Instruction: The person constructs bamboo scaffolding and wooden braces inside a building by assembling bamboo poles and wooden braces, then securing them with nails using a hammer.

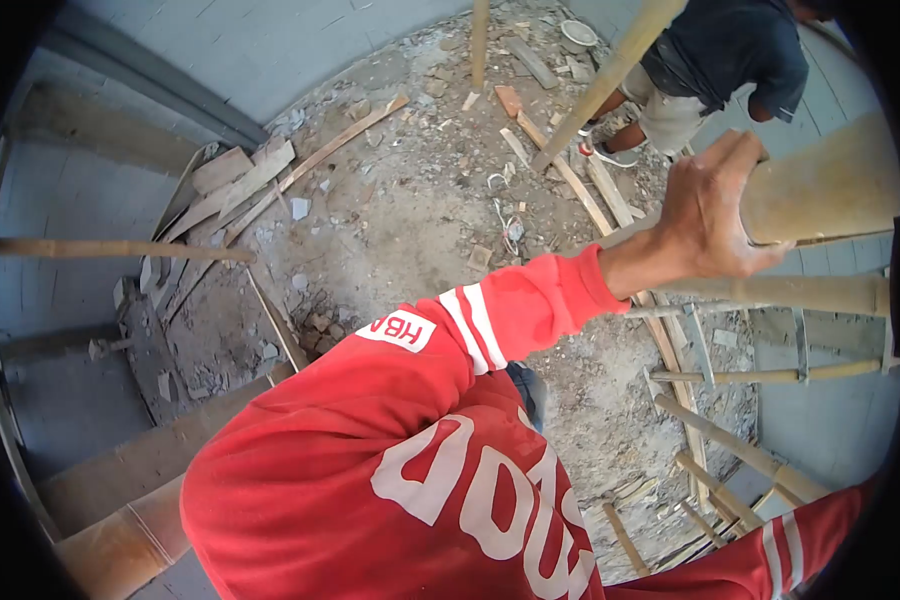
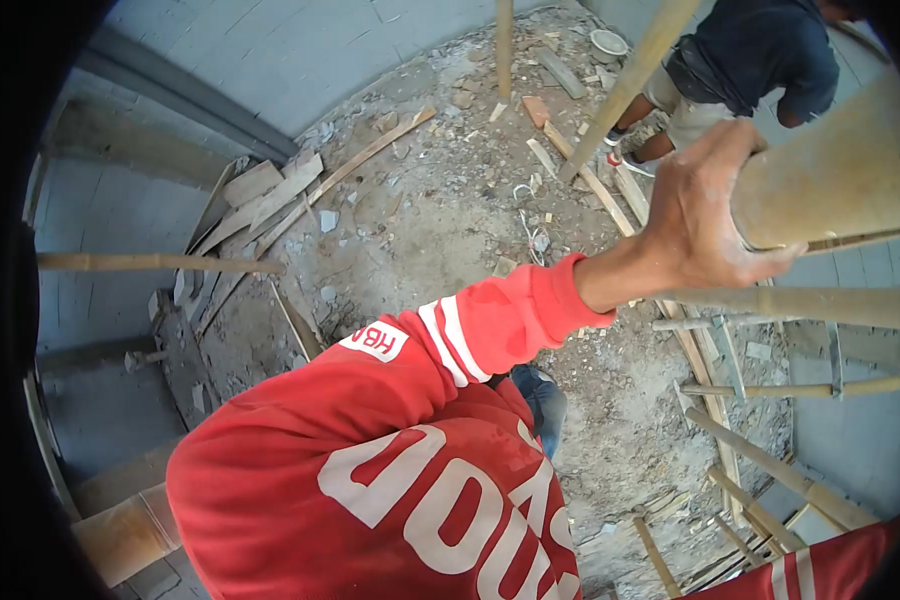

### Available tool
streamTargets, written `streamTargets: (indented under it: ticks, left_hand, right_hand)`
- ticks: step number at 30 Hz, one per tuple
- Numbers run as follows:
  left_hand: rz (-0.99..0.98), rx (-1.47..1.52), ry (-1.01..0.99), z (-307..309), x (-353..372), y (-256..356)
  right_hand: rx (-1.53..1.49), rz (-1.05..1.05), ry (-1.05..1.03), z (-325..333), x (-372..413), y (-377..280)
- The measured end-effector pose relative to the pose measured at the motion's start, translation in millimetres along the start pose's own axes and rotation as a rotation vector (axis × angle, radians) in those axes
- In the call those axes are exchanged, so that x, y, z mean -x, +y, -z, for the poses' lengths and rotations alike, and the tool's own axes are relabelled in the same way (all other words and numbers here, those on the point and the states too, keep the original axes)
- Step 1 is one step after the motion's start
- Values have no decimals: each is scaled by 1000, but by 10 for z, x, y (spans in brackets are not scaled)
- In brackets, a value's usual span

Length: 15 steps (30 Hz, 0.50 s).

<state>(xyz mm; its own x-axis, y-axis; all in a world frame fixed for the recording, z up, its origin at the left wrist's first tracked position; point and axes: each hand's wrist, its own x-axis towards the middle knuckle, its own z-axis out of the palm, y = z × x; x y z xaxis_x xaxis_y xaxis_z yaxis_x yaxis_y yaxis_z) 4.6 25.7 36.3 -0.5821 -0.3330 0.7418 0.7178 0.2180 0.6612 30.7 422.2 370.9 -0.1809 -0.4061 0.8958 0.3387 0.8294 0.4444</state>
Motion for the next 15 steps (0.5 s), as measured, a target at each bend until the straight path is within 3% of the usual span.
streamTargets:
  ticks: [1, 2, 3, 4, 5, 12, 14, 15]
  left_hand:
    - [27, 0, -6, -2, 10, 31]
    - [53, -10, -20, -24, 37, 32]
    - [79, -10, -43, -36, 60, 27]
    - [76, -11, -60, -16, 60, 27]
    - [73, -3, -82, -13, 65, 29]
    - [5, -31, 52, -134, 132, -21]
    - [51, -8, -96, -130, 133, -64]
    - [43, -53, -74, -113, 139, -73]
  right_hand:
    - [46, -3, -51, -20, 4, 109]
    - [39, 133, -62, -75, 5, 261]
    - [167, 275, -23, -162, 20, 413]
    - [677, 548, 45, -214, 48, 459]
    - [634, 532, 74, -292, 62, 320]
    - [-301, -150, -597, -101, 1043, -1497]
    - [-585, -279, -817, 101, 1596, -2031]
    - [-728, -338, -932, 211, 1932, -2273]
